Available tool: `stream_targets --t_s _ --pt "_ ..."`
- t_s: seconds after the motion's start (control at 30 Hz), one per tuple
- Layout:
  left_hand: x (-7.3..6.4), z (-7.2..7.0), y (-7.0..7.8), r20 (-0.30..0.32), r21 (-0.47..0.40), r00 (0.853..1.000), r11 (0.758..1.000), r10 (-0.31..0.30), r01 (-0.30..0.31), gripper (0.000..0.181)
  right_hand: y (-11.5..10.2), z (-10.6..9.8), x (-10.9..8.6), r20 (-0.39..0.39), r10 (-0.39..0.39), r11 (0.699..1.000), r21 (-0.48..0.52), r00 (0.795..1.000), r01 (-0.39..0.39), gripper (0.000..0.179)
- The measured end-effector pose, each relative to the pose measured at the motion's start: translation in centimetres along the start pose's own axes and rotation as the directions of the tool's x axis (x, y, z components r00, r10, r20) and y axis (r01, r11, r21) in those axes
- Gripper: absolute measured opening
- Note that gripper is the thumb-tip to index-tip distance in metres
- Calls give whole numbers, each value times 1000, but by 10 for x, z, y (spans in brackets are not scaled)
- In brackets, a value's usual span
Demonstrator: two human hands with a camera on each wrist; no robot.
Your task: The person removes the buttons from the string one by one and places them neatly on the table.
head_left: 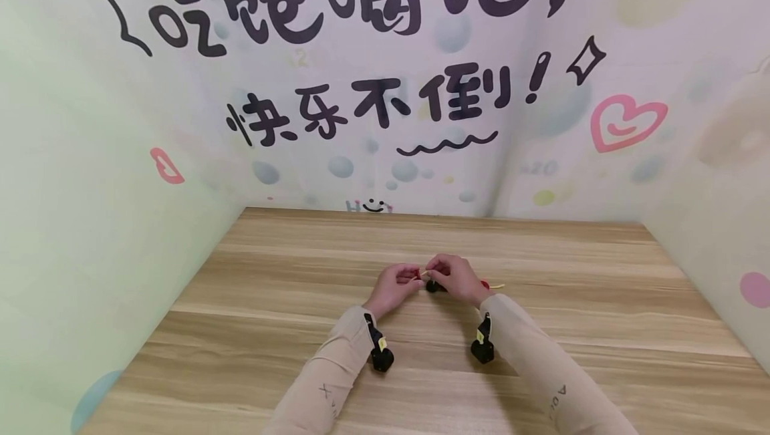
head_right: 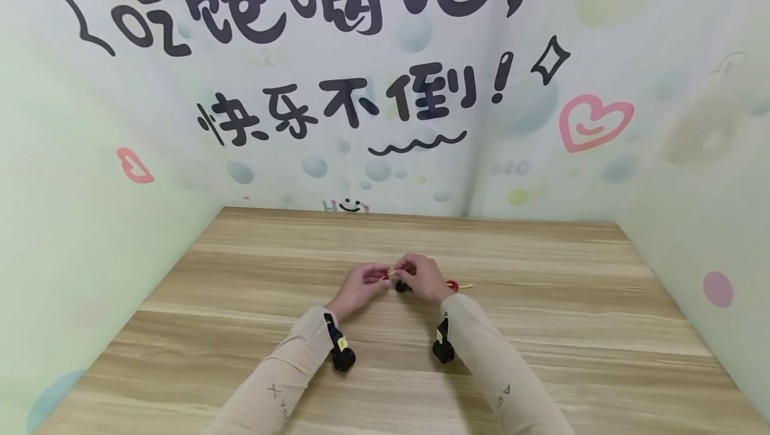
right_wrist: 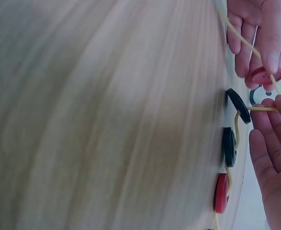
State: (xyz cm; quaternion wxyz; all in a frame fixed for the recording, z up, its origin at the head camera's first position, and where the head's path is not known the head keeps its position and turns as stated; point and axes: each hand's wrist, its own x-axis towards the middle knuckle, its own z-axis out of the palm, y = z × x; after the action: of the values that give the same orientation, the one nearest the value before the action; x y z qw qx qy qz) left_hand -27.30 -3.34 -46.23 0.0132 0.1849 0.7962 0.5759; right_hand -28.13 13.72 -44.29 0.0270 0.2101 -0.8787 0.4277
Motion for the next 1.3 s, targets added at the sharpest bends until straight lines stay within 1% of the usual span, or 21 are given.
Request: stream_targets --t_s 0.07,0.27,0.43,0.53,0.73,0.8,0.83,0.9,1.07,1.13,1.2,1.3 --pt "0 -3 -1 -3 -3 1000 1000 -6 6 32 1 -1 -1 -4 -2 1000 -4 1000 2 5" --pt "-1 -13 -5 -33 50 999 999 -9 11 31 1 -2 -1 7 7 1000 0 1000 -7 4" --pt "-1 -22 -8 -64 34 998 999 -22 24 32 -2 -4 -2 14 18 1000 -1 1000 -18 6" --pt "-4 -28 -1 -74 23 997 999 -24 25 32 -2 -5 -3 18 21 1000 -10 1000 -21 7" --pt "-17 -40 24 -63 9 998 1000 -1 1 31 3 -5 -2 13 37 999 -18 999 -36 7" --pt "-18 -43 26 -58 18 998 1000 8 -7 31 4 -4 -3 14 42 999 -18 999 -42 7" --pt "-18 -44 24 -58 16 998 1000 4 -3 31 5 -4 -3 15 41 999 -17 999 -41 7" --pt "-16 -46 16 -62 16 998 1000 -1 2 32 6 -4 -3 16 43 999 -15 999 -42 7" --pt "-10 -54 -9 -87 57 996 998 -21 26 33 8 -5 -3 16 54 998 -14 998 -53 6" --pt "-10 -58 -13 -94 91 995 995 -34 43 32 8 -5 -3 15 55 998 -13 998 -54 5" --pt "-11 -62 -15 -91 134 995 990 -35 47 30 8 -5 -4 13 49 999 -13 999 -49 4" --pt "-13 -68 -17 -87 210 995 975 -49 66 29 8 -4 -4 11 40 999 -13 999 -40 4"
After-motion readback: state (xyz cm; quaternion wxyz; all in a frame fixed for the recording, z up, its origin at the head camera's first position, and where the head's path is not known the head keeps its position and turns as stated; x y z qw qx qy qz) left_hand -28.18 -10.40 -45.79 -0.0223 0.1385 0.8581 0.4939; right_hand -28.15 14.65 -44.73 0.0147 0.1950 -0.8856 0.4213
